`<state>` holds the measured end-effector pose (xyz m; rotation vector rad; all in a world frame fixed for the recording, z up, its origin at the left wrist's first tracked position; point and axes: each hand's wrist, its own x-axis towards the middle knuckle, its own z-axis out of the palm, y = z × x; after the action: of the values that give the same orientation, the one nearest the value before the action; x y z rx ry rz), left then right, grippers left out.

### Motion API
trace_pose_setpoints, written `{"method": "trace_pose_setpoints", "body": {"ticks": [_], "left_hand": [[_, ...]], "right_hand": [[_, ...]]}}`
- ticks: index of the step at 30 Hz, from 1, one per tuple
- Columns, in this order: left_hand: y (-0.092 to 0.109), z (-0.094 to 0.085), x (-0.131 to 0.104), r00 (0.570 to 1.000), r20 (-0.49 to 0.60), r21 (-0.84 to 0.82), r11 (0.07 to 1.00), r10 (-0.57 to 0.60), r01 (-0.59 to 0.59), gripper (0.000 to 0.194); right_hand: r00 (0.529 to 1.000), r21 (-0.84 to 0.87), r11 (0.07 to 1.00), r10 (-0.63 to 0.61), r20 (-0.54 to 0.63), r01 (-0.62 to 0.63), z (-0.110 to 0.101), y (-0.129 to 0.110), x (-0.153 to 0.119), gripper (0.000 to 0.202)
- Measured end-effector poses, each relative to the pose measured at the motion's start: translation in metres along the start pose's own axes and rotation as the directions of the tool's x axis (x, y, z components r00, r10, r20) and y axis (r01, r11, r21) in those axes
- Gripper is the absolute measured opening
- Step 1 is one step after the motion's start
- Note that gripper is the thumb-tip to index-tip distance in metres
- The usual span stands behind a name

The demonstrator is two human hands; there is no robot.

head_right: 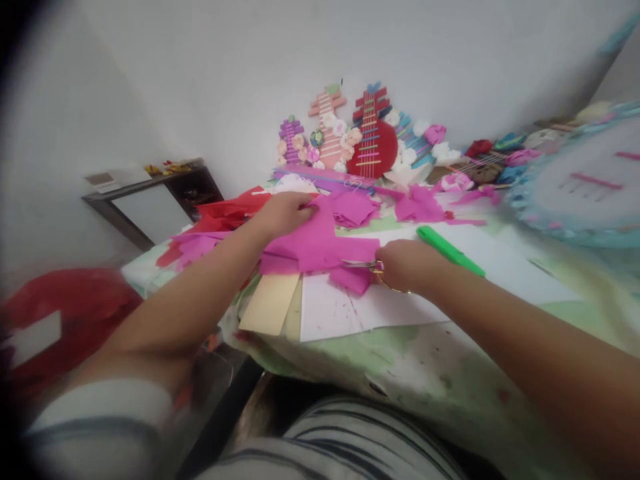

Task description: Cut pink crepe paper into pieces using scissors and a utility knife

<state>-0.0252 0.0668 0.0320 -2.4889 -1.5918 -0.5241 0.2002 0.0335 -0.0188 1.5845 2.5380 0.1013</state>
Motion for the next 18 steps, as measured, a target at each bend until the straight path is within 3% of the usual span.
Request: {"method": "trace_pose_setpoints", "body": {"ticks": [7, 18], "left_hand": [[0.0, 0.005, -0.004, 1.0, -0.007, -0.037, 0.999, 0.02, -0.021, 0.022], [0.013, -0.01, -0.018, 0.999, 0.004, -0.015, 0.999, 0.052, -0.052, 0.024]], "right_hand": [[0.999, 0.018, 1.0, 0.014, 0.036, -0.014, -0.008, 0.005, 0.003, 0.033], [0.996, 0.091, 0.994, -0.061, 0.059, 0.056, -0.012, 0.001, 0.011, 0.031]]}}
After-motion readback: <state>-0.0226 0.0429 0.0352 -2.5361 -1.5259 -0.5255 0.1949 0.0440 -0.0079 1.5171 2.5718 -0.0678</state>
